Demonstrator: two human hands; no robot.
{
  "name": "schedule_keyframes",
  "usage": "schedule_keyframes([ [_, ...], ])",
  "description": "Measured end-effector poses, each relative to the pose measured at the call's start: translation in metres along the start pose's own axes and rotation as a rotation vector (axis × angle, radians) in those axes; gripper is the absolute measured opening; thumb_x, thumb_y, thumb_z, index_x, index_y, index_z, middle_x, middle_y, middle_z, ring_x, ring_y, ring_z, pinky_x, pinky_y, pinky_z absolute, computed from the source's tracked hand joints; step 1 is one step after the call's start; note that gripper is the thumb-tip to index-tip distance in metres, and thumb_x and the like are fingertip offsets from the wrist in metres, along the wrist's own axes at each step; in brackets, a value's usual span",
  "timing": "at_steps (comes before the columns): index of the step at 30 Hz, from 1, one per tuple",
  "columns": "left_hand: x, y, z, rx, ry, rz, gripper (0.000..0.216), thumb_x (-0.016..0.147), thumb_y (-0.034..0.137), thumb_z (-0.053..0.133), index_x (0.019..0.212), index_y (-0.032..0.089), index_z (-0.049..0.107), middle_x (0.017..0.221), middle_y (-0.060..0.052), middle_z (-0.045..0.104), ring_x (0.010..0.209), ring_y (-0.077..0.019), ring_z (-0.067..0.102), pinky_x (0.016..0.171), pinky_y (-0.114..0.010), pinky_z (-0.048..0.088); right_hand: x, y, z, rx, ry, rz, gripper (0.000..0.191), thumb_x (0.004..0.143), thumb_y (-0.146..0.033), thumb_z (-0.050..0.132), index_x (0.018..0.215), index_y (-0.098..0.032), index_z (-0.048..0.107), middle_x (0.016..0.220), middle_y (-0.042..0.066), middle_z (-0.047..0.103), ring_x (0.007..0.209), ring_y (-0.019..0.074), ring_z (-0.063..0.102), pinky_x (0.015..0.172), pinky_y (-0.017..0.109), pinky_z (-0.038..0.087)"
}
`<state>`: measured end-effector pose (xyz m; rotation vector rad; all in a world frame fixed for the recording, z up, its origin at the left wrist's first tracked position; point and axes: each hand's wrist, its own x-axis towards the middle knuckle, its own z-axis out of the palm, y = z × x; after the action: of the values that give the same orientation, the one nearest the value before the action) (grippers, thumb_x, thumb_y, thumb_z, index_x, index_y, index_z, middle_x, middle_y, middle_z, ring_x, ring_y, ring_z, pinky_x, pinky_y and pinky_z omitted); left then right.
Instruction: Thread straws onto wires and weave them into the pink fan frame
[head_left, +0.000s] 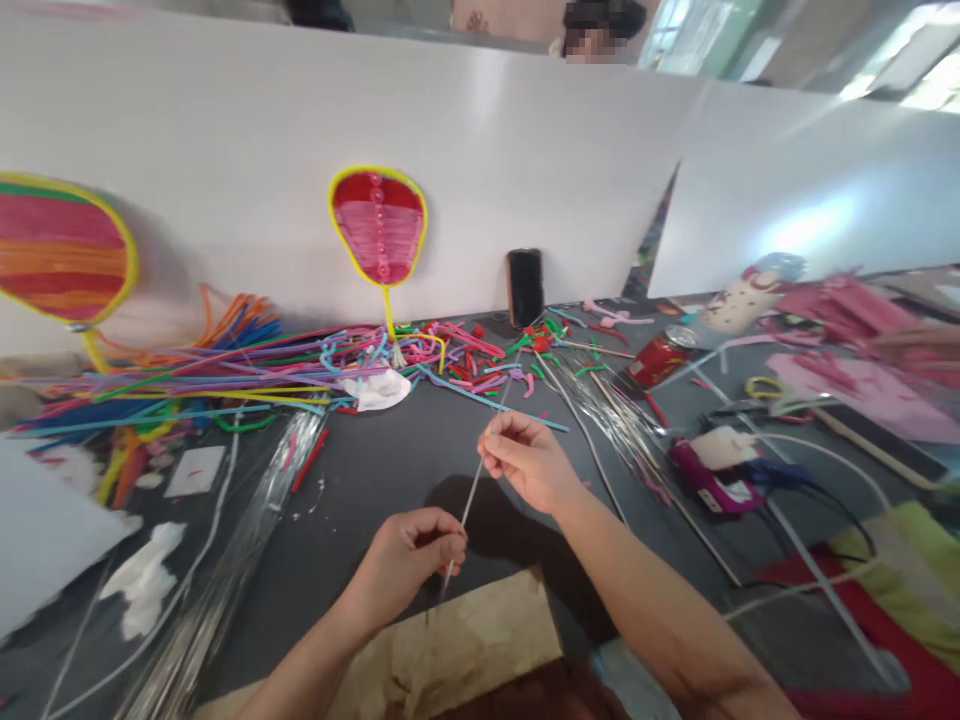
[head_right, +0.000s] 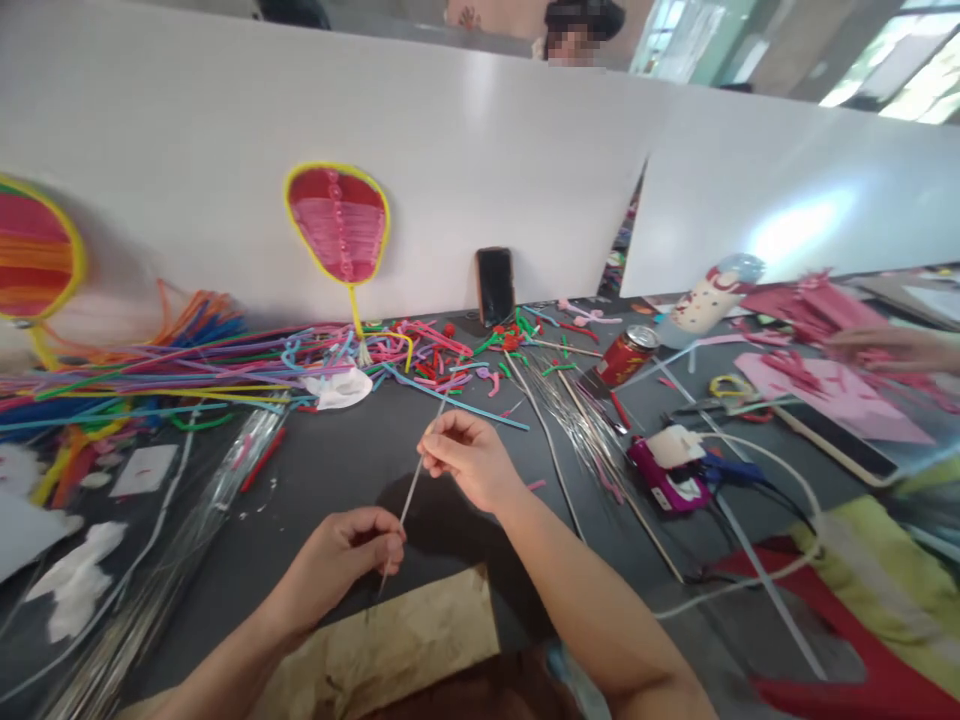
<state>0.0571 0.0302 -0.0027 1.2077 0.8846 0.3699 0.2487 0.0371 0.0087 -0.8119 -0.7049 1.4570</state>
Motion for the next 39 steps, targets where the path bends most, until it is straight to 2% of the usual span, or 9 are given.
schedule_keyframes([
  [7, 0.004, 0.0, -0.003, 0.343, 0.058, 0.084, 0.025, 0.078, 0.039, 0.056, 0.071, 0.016, 0.063, 0.064, 0.0, 0.058, 0.061, -0.0111, 0.05, 0.057, -0.02, 0.037, 0.001, 0.001, 0.001, -0.011, -0.068, -0.071, 0.019, 0.068, -0.024, 0.076, 0.073, -0.017, 0.06, 0.067, -0.001, 0.065, 0.052, 0.0078, 0.057, 0.045, 0.018, 0.043],
  [11, 0.007, -0.003, -0.005, 0.382, 0.07, 0.103, 0.025, 0.079, 0.039, 0.054, 0.073, 0.017, 0.064, 0.065, 0.0, 0.059, 0.064, -0.012, 0.051, 0.06, -0.02, 0.039, 0.004, 0.003, -0.001, -0.027, -0.068, -0.09, 0.017, 0.069, -0.025, 0.075, 0.073, -0.017, 0.06, 0.067, -0.001, 0.064, 0.052, 0.0077, 0.057, 0.046, 0.019, 0.043],
  [14, 0.005, -0.003, -0.005, 0.391, 0.119, 0.139, 0.026, 0.078, 0.041, 0.055, 0.072, 0.017, 0.064, 0.064, -0.001, 0.06, 0.063, -0.0122, 0.052, 0.059, -0.02, 0.04, 0.0, 0.001, 0.002, -0.07, -0.14, -0.103, 0.017, 0.071, -0.026, 0.073, 0.082, -0.017, 0.063, 0.073, 0.001, 0.065, 0.057, 0.0086, 0.058, 0.051, 0.021, 0.046],
  [19, 0.004, -0.002, -0.004, 0.277, 0.113, 0.154, 0.026, 0.077, 0.04, 0.057, 0.07, 0.017, 0.063, 0.063, 0.0, 0.06, 0.061, -0.0124, 0.054, 0.059, -0.021, 0.042, -0.009, 0.002, 0.01, -0.278, -0.307, 0.041, 0.017, 0.074, -0.027, 0.069, 0.086, -0.015, 0.064, 0.07, 0.0, 0.062, 0.055, 0.0071, 0.055, 0.054, 0.021, 0.045],
  [22, 0.007, -0.003, -0.005, 0.259, 0.121, 0.168, 0.024, 0.077, 0.039, 0.057, 0.069, 0.016, 0.063, 0.063, 0.0, 0.06, 0.06, -0.0121, 0.054, 0.058, -0.021, 0.043, -0.012, 0.005, 0.012, -0.38, -0.24, 0.063, 0.014, 0.076, -0.028, 0.067, 0.08, -0.014, 0.063, 0.06, -0.003, 0.059, 0.051, 0.0073, 0.054, 0.051, 0.02, 0.045],
  [26, 0.005, -0.003, -0.006, 0.421, 0.263, 0.332, 0.02, 0.081, 0.033, 0.054, 0.076, 0.018, 0.066, 0.074, -0.002, 0.065, 0.069, -0.0136, 0.057, 0.064, -0.022, 0.043, -0.02, 0.005, 0.018, -0.492, -0.147, -0.076, 0.013, 0.077, -0.028, 0.065, 0.078, -0.016, 0.063, 0.061, -0.001, 0.06, 0.052, 0.0083, 0.055, 0.052, 0.021, 0.046],
  [29, 0.003, -0.004, -0.006, 0.542, 0.276, 0.422, 0.018, 0.083, 0.027, 0.051, 0.08, 0.02, 0.067, 0.08, -0.003, 0.066, 0.076, -0.0146, 0.059, 0.07, -0.023, 0.043, -0.025, 0.005, 0.02, -0.541, -0.161, -0.129, 0.011, 0.08, -0.028, 0.062, 0.079, -0.017, 0.063, 0.064, 0.0, 0.06, 0.053, 0.0092, 0.056, 0.052, 0.022, 0.046],
  [33, 0.003, -0.007, -0.006, 0.589, 0.273, 0.4, 0.016, 0.084, 0.026, 0.052, 0.08, 0.021, 0.066, 0.079, -0.002, 0.065, 0.075, -0.0144, 0.059, 0.069, -0.023, 0.042, -0.023, 0.005, 0.019, -0.537, -0.118, -0.113, 0.011, 0.079, -0.029, 0.063, 0.079, -0.018, 0.063, 0.061, -0.001, 0.06, 0.052, 0.0097, 0.056, 0.052, 0.022, 0.047],
  [39, 0.005, -0.007, -0.005, 0.648, 0.281, 0.394, 0.014, 0.083, 0.022, 0.051, 0.081, 0.02, 0.065, 0.08, -0.001, 0.066, 0.075, -0.0135, 0.06, 0.069, -0.022, 0.042, -0.022, 0.003, 0.017, -0.573, -0.072, -0.201, 0.009, 0.079, -0.026, 0.063, 0.079, -0.018, 0.063, 0.063, 0.0, 0.061, 0.052, 0.0098, 0.057, 0.051, 0.022, 0.046],
])
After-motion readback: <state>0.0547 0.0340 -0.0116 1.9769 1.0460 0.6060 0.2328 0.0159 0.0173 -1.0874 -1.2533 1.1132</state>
